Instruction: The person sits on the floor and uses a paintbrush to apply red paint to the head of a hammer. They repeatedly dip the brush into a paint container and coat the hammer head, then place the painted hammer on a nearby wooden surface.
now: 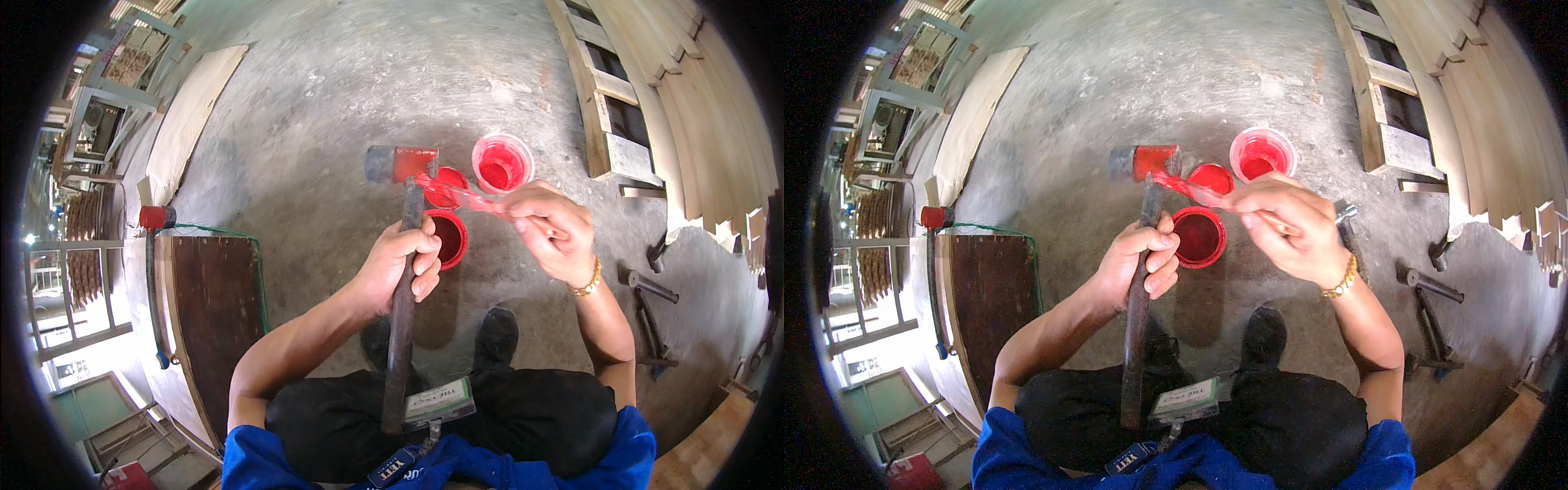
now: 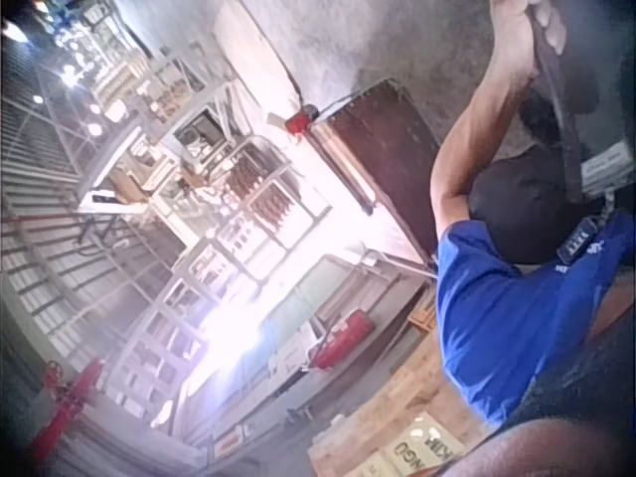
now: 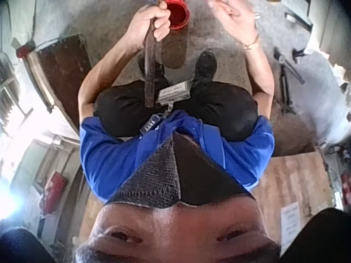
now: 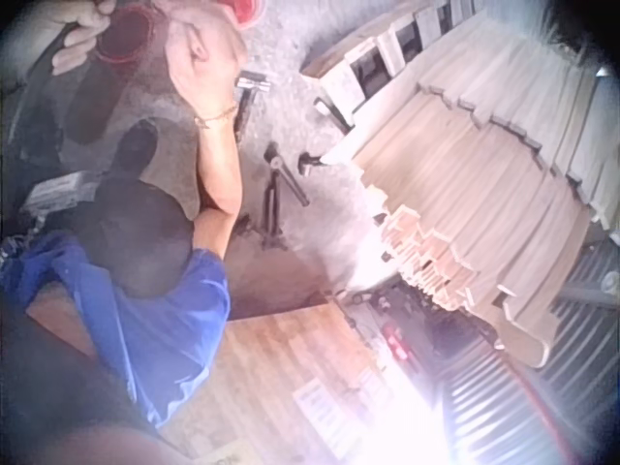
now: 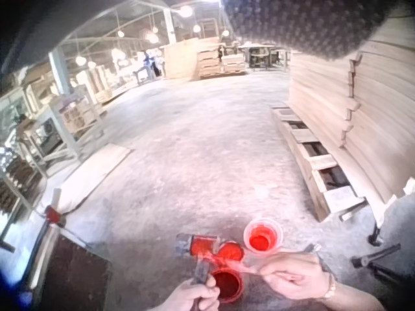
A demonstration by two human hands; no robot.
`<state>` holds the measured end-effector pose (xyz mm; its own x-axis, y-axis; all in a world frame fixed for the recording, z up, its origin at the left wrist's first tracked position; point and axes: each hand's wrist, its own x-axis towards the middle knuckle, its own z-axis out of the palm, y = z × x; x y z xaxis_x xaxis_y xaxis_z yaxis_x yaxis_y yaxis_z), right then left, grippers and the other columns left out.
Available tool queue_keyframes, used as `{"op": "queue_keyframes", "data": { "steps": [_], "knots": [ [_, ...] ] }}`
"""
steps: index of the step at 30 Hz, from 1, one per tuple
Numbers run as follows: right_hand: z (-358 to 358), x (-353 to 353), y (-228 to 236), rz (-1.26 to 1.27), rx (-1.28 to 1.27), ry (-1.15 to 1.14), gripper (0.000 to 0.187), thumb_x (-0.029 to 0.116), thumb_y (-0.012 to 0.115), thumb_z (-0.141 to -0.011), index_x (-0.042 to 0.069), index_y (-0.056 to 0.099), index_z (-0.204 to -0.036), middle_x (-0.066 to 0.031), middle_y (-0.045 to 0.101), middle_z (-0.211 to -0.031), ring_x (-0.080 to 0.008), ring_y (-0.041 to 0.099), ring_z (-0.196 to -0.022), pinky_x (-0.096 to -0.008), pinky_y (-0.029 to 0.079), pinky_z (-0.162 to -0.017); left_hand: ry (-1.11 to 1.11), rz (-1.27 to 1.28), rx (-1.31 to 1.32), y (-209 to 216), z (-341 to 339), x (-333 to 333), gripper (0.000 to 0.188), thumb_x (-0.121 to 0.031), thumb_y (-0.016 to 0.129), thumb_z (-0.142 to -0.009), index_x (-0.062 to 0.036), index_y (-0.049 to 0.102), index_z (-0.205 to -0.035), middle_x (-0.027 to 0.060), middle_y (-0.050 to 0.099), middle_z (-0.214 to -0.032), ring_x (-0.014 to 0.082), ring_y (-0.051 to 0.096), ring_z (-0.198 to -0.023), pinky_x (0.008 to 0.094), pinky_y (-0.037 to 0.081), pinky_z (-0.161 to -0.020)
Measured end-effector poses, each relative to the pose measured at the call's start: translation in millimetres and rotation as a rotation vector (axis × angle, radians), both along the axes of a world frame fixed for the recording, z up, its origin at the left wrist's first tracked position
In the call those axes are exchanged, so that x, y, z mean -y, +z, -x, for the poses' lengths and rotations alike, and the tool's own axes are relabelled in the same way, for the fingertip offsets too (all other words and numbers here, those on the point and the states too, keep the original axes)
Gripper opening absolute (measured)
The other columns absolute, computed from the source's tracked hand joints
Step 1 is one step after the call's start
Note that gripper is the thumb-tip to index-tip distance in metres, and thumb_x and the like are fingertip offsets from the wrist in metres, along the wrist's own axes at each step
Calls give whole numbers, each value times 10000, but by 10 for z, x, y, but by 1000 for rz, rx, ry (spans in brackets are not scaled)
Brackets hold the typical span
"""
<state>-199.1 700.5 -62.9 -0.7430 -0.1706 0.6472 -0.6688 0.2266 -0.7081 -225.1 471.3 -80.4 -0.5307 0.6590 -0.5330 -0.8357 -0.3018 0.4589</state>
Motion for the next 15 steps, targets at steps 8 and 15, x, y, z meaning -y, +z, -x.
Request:
{"op": "queue_keyframes", "data": {
  "steps": [8,15],
  "knots": [
    [94,-72,76,-185,3,49,77,-59,606,-785,-25,602,-853,-144,669,-851,-256,653,-792,-357,506,-704,-21,68,-38,36,13,2,91,-45,491,-825,-113,431,-835,7,408,-523,149,415,-343,300,314,-317],
    [72,-108,150,-33,-43,53,101,-50,605,-779,-14,609,-873,-147,665,-846,-272,634,-816,-382,492,-742,-10,376,-217,24,-41,-17,145,-82,567,-816,-103,432,-867,5,439,-539,143,436,-363,283,322,-340]
  ]
}}
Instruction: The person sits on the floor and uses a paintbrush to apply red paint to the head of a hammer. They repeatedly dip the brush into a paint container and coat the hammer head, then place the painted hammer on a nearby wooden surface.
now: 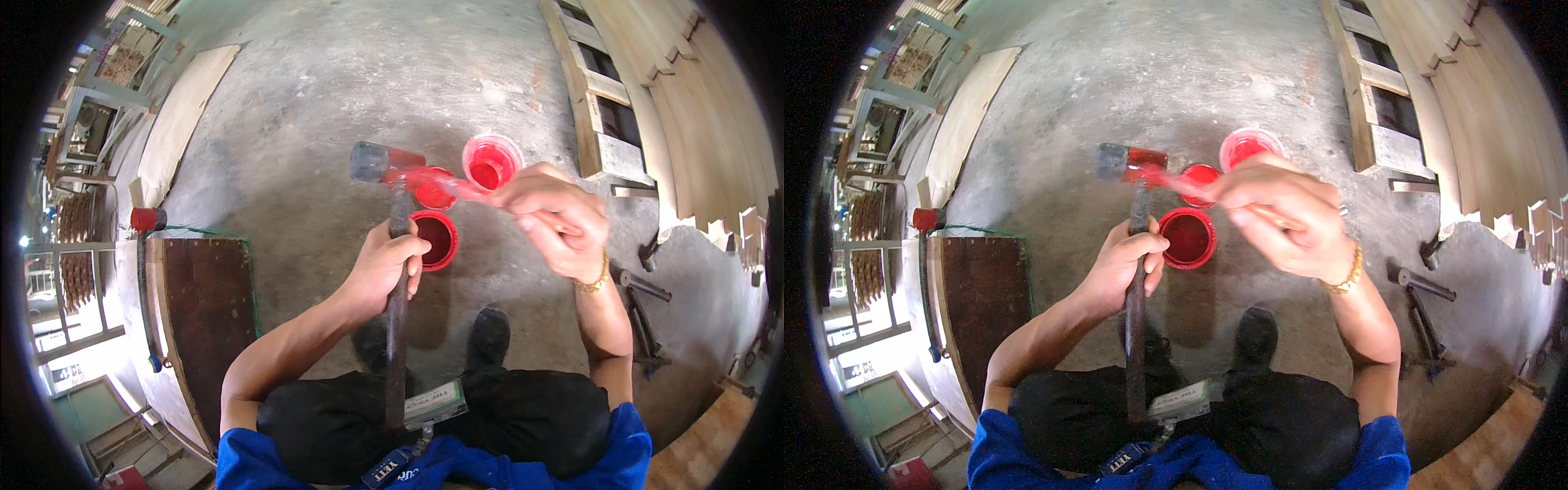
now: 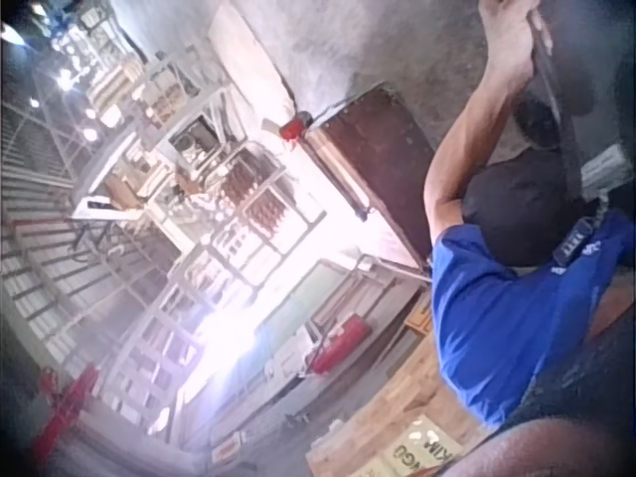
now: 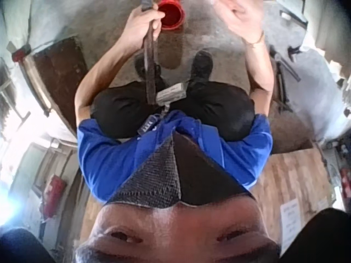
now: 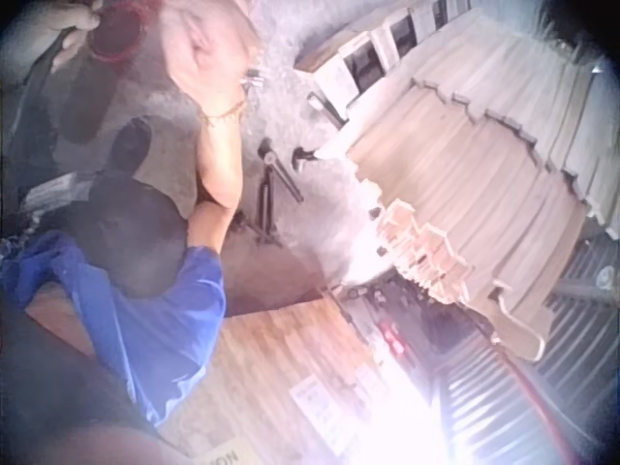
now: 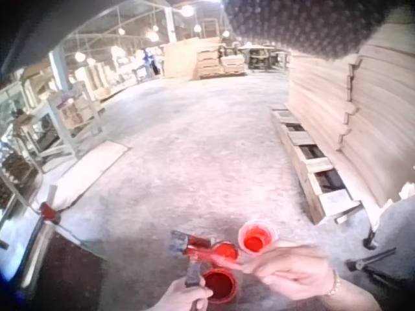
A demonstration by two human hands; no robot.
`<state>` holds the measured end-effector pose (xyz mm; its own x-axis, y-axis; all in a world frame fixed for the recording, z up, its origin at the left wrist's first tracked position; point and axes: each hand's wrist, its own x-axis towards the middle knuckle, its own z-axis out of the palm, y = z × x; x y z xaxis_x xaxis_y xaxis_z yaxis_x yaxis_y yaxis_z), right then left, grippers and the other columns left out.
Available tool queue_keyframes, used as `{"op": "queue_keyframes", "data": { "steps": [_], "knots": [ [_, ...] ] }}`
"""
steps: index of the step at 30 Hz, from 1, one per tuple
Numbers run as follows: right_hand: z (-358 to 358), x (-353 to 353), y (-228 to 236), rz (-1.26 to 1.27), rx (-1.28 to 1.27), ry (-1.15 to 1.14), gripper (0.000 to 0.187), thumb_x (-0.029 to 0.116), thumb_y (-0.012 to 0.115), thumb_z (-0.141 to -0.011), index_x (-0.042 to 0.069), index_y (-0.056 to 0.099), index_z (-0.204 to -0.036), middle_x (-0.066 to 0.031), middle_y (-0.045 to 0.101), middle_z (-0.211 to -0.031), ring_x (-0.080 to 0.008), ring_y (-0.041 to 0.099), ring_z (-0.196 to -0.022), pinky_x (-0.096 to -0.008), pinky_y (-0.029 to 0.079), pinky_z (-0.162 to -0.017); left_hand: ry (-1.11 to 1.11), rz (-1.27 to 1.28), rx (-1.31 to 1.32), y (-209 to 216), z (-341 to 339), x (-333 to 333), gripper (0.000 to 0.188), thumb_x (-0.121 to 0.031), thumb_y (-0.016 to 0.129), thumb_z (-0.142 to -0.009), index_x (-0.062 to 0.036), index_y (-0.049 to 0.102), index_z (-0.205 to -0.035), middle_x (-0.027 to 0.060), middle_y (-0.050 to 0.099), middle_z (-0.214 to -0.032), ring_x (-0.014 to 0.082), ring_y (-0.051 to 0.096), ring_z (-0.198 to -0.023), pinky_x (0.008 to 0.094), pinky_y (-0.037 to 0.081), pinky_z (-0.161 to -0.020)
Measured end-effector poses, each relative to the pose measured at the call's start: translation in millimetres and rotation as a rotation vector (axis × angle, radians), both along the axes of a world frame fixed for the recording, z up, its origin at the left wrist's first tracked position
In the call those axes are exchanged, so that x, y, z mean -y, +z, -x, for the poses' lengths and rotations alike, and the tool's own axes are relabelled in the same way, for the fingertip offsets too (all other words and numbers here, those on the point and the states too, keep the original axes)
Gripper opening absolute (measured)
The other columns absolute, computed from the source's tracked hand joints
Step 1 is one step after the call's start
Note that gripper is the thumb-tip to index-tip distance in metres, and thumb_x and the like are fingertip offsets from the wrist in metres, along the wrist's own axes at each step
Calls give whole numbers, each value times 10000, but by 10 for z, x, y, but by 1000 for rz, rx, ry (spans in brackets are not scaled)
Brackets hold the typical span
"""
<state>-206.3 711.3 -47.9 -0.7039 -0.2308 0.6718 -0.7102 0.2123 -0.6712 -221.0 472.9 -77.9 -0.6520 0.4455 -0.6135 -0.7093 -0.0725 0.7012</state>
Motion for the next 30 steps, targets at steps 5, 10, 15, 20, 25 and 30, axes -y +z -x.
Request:
{"op": "queue_keyframes", "data": {
  "steps": [5,10,15,20,25,30],
  "knots": [
    [99,19,27,-223,176,62,86,-56,594,-786,-19,601,-863,-148,664,-843,-256,643,-797,-359,498,-718,10,90,-67,-39,-7,-21,172,-88,596,-813,-92,431,-863,6,458,-552,136,450,-378,269,328,-350],
    [125,79,69,-48,16,51,88,-59,610,-774,-27,597,-854,-145,661,-830,-266,645,-794,-358,499,-717,24,151,-174,-56,-4,-4,166,-86,595,-820,-79,430,-841,10,463,-558,132,456,-386,268,340,-356],
    [163,136,35,-123,48,48,84,-52,603,-777,-29,595,-857,-150,657,-831,-269,649,-796,-367,497,-722,30,124,-185,-39,-42,-47,164,-81,589,-822,-83,426,-807,9,459,-556,131,452,-387,263,341,-362],
    [54,-3,52,-31,-1,-58,112,-56,619,-763,-22,609,-869,-132,646,-799,-235,632,-736,-325,502,-660,41,-8,-104,-2,-42,9,168,-87,575,-831,-96,408,-816,6,438,-542,142,446,-379,273,334,-362],
    [5,88,-2,-137,106,20,58,-44,587,-789,-35,593,-847,-163,652,-838,-246,631,-817,-354,501,-725,44,-158,26,30,-35,-10,149,-78,553,-840,-104,406,-838,10,429,-532,156,444,-371,287,334,-358],
    [52,63,9,29,-4,-212,52,-49,586,-806,-26,586,-852,-144,653,-814,-224,643,-779,-315,507,-705,42,-175,38,49,-55,-8,148,-69,542,-842,-106,399,-831,14,430,-531,159,443,-368,291,336,-352]
  ]
}}
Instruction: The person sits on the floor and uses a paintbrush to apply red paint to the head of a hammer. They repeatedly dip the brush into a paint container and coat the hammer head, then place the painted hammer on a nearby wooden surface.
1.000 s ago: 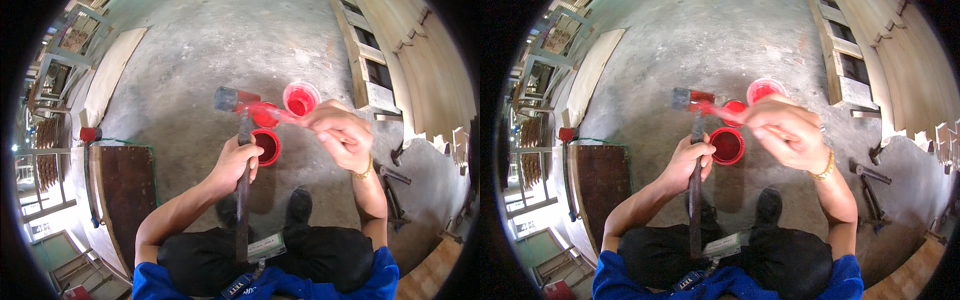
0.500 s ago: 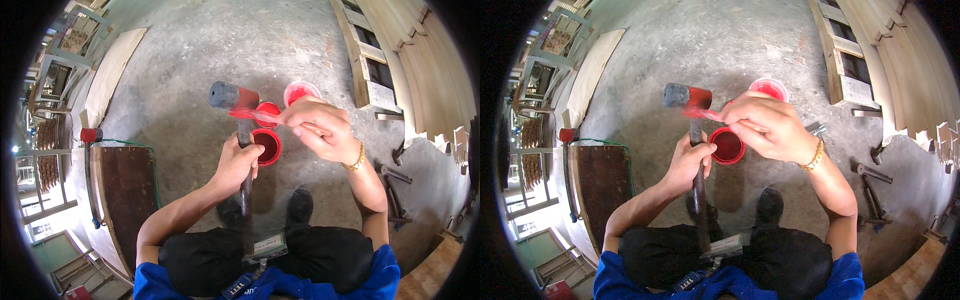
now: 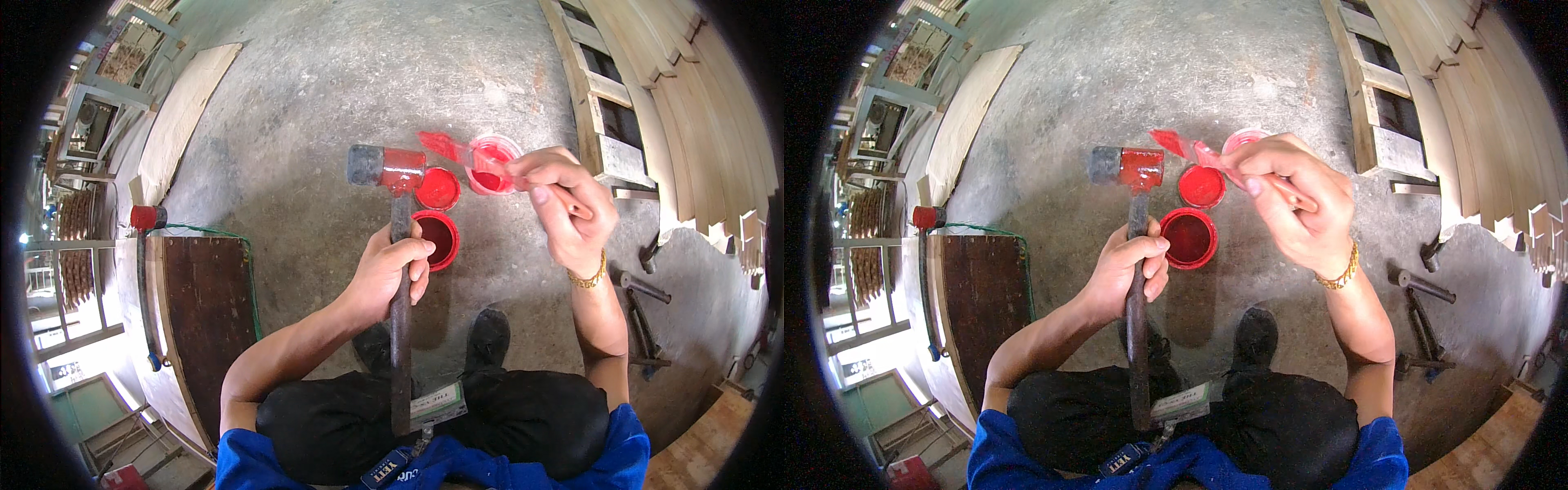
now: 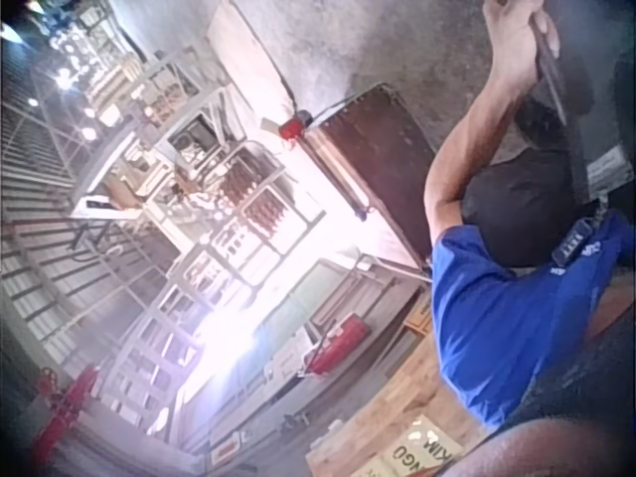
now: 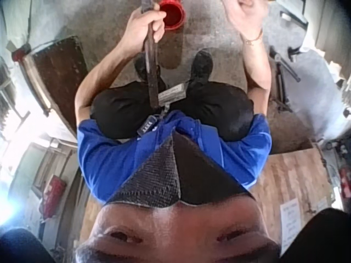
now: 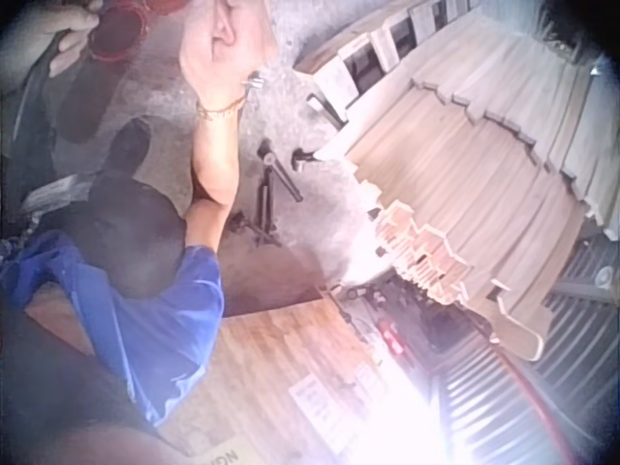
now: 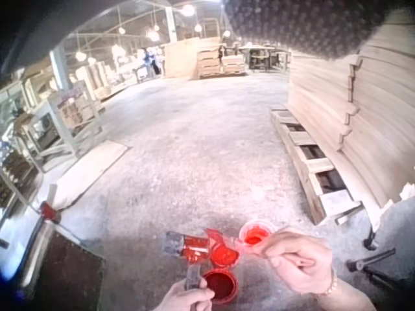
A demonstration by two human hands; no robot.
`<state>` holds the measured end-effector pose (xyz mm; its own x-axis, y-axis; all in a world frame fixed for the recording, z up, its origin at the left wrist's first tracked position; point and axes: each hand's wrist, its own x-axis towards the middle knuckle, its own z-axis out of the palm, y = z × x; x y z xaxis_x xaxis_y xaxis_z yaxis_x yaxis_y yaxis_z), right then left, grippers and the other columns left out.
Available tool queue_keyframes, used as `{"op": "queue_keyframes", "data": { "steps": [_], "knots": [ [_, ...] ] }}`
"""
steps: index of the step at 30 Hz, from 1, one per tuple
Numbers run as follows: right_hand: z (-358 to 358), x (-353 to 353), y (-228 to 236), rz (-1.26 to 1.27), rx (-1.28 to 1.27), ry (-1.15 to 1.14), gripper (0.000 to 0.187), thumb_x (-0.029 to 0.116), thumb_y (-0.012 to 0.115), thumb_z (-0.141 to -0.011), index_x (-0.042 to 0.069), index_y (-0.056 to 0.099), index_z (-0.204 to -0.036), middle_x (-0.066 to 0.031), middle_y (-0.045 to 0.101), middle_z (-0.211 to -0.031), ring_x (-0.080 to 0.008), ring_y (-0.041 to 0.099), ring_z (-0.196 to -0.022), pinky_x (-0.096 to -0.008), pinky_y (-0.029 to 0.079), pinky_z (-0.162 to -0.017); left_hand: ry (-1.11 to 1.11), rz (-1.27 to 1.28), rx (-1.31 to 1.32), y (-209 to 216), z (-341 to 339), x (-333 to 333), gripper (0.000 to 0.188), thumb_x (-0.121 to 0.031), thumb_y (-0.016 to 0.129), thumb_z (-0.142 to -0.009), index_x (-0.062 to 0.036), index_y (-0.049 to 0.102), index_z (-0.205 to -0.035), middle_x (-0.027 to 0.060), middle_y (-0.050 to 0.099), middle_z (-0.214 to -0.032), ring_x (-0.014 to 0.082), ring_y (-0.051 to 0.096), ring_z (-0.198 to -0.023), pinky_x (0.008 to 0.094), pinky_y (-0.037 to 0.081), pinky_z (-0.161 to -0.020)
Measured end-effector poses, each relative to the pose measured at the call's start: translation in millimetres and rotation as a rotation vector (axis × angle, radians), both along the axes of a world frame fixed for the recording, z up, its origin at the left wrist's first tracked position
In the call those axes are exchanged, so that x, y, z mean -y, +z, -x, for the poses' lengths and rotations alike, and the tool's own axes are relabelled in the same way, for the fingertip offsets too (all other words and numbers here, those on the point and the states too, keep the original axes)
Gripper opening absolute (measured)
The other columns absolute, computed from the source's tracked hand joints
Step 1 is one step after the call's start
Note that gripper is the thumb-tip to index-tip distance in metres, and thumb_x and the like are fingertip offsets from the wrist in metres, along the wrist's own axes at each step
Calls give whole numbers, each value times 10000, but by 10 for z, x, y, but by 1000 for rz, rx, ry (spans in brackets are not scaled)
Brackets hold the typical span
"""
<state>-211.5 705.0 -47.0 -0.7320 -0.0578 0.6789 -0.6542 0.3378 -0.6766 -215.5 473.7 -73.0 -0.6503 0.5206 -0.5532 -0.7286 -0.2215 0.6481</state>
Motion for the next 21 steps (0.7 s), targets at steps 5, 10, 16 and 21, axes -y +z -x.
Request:
{"op": "queue_keyframes", "data": {
  "steps": [5,10,16,21],
  "knots": [
    [-104,148,-149,83,58,-19,54,-44,574,-814,-31,563,-865,-163,649,-819,-224,643,-778,-308,506,-689,-5,3,-16,-20,6,-17,150,-70,542,-841,-108,398,-821,16,430,-532,160,443,-367,294,336,-350],
    [-278,266,-265,82,91,-8,77,-37,590,-802,-17,559,-870,-141,657,-806,-243,653,-729,-319,515,-666,46,-19,-8,-3,18,-25,136,-70,538,-842,-109,409,-827,15,419,-532,161,435,-365,293,333,-349],
    [-221,173,-196,60,-61,-26,73,-22,592,-811,-16,558,-876,-148,649,-807,-247,645,-732,-332,510,-663,48,-111,-26,-40,12,-1,122,-52,517,-843,-107,408,-842,16,416,-536,164,436,-371,303,340,-350],
    [-267,275,-342,-81,66,-17,101,-60,553,-811,-20,526,-900,-169,640,-837,-250,632,-748,-338,502,-681,-51,-333,-129,-40,185,66,127,-67,527,-832,-94,408,-868,38,429,-539,181,460,-402,308,366,-370]
  ]
}}
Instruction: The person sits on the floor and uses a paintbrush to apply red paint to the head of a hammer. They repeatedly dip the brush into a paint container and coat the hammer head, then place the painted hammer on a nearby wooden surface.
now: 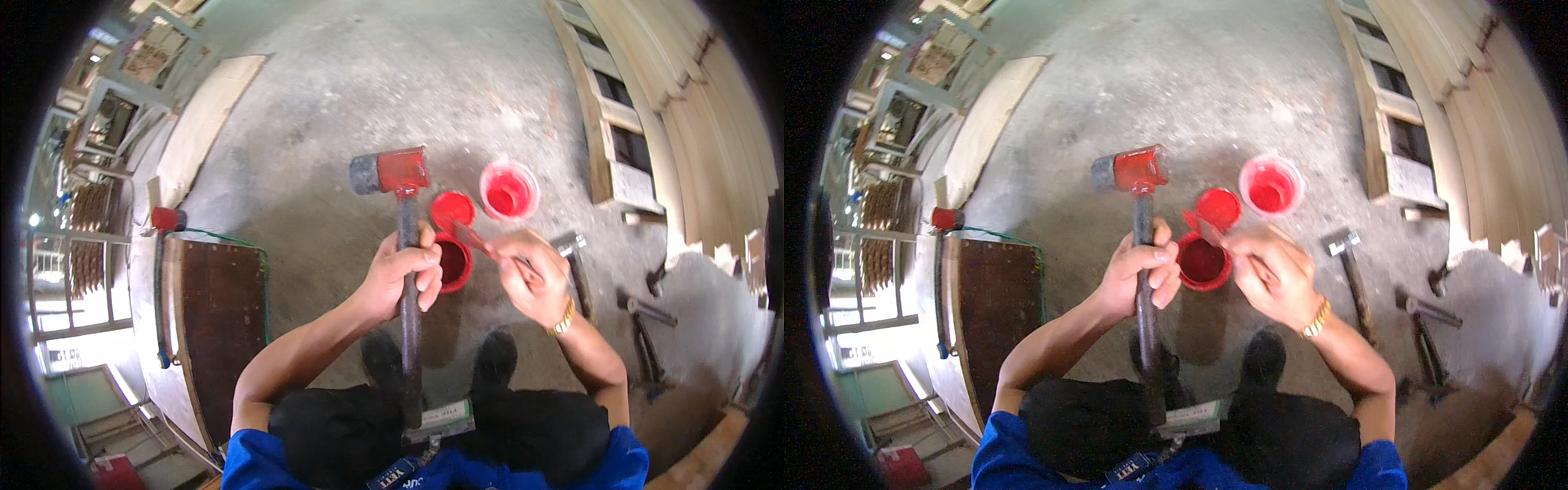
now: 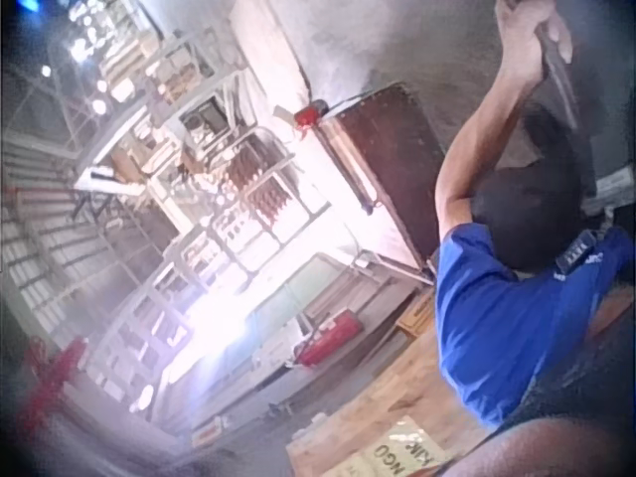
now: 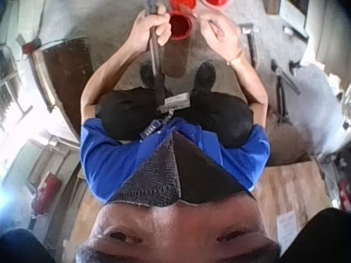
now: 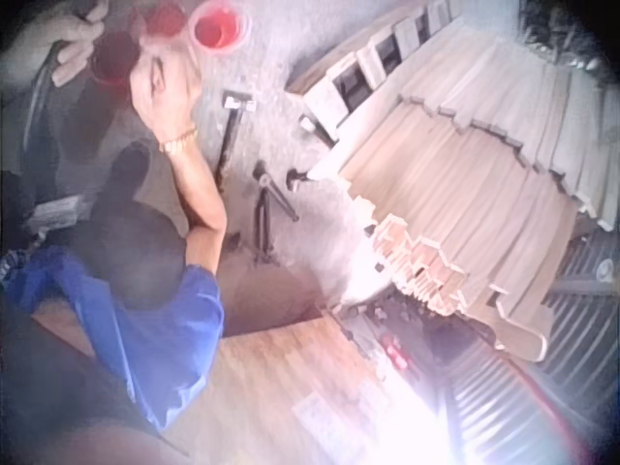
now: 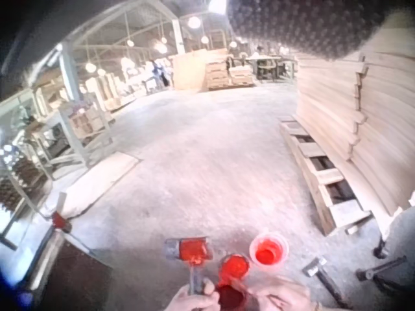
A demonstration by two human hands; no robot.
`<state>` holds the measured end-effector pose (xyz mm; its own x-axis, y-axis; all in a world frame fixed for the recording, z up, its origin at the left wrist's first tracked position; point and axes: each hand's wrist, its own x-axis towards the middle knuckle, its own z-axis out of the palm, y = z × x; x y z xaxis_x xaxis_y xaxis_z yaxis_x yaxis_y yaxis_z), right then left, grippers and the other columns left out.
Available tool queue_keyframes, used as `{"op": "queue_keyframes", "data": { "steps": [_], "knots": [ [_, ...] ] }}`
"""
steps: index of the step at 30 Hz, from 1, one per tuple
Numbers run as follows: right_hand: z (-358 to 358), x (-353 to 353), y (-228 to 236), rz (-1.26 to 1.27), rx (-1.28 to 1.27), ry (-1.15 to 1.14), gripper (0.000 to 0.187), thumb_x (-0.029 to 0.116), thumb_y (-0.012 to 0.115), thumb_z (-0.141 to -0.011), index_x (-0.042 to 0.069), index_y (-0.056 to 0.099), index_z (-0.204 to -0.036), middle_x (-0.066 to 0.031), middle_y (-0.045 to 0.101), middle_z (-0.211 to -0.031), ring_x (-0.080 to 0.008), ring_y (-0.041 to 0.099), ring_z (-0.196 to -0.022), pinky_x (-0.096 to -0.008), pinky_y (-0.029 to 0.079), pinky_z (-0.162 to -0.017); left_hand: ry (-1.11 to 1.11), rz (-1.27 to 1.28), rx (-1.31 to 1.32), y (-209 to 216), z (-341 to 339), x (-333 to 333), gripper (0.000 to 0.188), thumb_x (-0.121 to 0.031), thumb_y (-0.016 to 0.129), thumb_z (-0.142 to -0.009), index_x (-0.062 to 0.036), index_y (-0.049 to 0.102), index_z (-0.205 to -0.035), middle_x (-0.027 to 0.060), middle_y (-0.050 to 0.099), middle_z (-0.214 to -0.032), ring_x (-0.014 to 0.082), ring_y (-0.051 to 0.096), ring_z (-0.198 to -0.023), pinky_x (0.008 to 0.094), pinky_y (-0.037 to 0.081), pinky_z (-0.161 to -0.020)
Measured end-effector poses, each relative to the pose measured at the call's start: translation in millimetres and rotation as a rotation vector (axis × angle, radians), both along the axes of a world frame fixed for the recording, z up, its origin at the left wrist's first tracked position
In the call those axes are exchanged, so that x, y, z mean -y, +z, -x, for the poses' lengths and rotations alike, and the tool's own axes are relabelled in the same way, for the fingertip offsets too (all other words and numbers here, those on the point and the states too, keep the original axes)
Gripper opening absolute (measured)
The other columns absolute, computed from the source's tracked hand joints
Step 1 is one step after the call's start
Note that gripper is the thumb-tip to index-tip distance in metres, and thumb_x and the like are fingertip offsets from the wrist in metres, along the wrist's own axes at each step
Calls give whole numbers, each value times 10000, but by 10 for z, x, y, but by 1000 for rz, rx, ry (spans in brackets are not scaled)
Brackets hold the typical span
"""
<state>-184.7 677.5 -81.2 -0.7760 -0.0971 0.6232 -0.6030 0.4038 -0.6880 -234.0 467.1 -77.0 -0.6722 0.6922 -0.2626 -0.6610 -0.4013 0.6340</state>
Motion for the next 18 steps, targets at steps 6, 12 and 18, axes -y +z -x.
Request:
{"op": "queue_keyframes", "data": {
  "steps": [6,12,18],
  "knots": [
    [-15,-133,-70,499,317,-83,123,-13,549,-880,-33,546,-1001,-139,644,-1000,-140,622,-795,-247,514,-683,48,325,-193,87,517,186,235,-226,617,-872,-75,443,-825,14,475,-559,128,479,-456,289,393,-441],
    [56,-222,-259,630,518,-6,160,-8,539,-893,-17,541,-1053,-129,630,-1044,-125,609,-810,-252,517,-673,210,834,-452,42,551,413,244,-215,653,-853,-50,479,-813,-19,438,-470,87,397,-337,249,296,-327],
    [-7,-34,-797,-24,592,165,188,19,639,-831,16,589,-1012,-85,651,-945,-172,656,-854,-312,542,-705,128,1030,-335,-292,385,739,357,-298,662,-837,-91,485,-606,-11,421,-435,93,396,-344,260,296,-360]
  ]
}}
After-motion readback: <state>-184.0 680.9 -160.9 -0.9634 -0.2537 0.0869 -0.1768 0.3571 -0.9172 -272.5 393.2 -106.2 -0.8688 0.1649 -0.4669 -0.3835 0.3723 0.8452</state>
